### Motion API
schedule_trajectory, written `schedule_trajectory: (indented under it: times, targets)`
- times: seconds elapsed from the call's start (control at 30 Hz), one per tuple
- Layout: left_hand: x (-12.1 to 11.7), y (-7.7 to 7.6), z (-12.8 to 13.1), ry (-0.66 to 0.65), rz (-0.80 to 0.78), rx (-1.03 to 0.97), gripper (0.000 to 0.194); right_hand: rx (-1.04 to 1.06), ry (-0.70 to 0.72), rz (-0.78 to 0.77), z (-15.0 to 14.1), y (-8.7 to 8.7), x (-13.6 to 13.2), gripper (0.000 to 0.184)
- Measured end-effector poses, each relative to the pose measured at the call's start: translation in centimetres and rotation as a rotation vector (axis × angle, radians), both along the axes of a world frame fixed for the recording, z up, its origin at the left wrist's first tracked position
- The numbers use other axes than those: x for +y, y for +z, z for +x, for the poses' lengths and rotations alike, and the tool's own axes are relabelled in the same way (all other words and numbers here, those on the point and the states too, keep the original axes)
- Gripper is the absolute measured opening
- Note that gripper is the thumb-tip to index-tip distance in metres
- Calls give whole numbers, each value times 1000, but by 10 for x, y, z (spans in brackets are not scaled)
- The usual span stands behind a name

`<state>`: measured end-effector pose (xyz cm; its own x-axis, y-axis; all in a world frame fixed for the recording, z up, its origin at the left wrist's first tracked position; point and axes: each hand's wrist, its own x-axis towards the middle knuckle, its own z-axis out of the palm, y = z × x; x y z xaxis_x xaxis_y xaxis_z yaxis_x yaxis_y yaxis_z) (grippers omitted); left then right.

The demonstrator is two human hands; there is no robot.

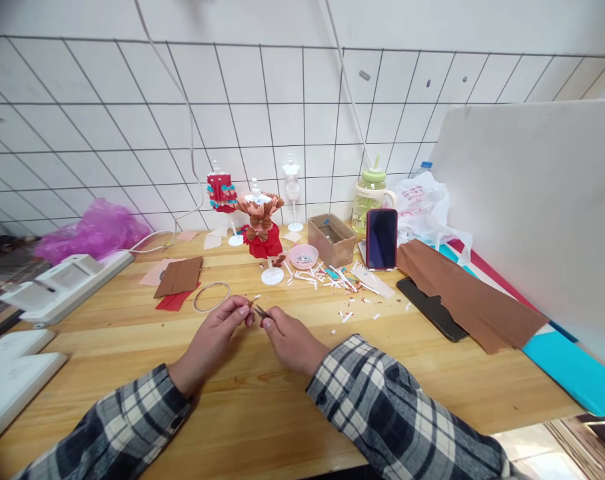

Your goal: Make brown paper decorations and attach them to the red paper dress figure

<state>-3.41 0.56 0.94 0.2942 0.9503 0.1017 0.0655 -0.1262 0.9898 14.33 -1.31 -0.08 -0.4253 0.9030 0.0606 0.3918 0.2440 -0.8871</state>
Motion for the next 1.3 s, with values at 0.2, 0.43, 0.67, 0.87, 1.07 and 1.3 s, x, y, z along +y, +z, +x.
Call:
schedule_trajectory:
  times: [0.2, 0.43, 0.67, 0.87, 1.07, 1.3]
  targets:
    - [1, -2, -2, -58, -24, 20, 18, 18, 40, -5, 1, 0, 0, 16]
    - [1, -2, -3, -66, -34, 17, 19, 46, 86, 0, 2, -2, -1, 18]
    - [2, -4, -2, -66, -102, -57, 19, 89, 123, -11, 4, -3, 0, 21]
    - [3, -6, -2, -59, -90, 12, 21, 32, 93, 1, 2, -2, 0, 18]
    - [4, -12, -3, -81, -35, 99, 20, 18, 80, 27, 4, -3, 0, 20]
    - [6, -14, -4, -85, -23, 122, 20, 150, 87, -79, 4, -8, 2, 26]
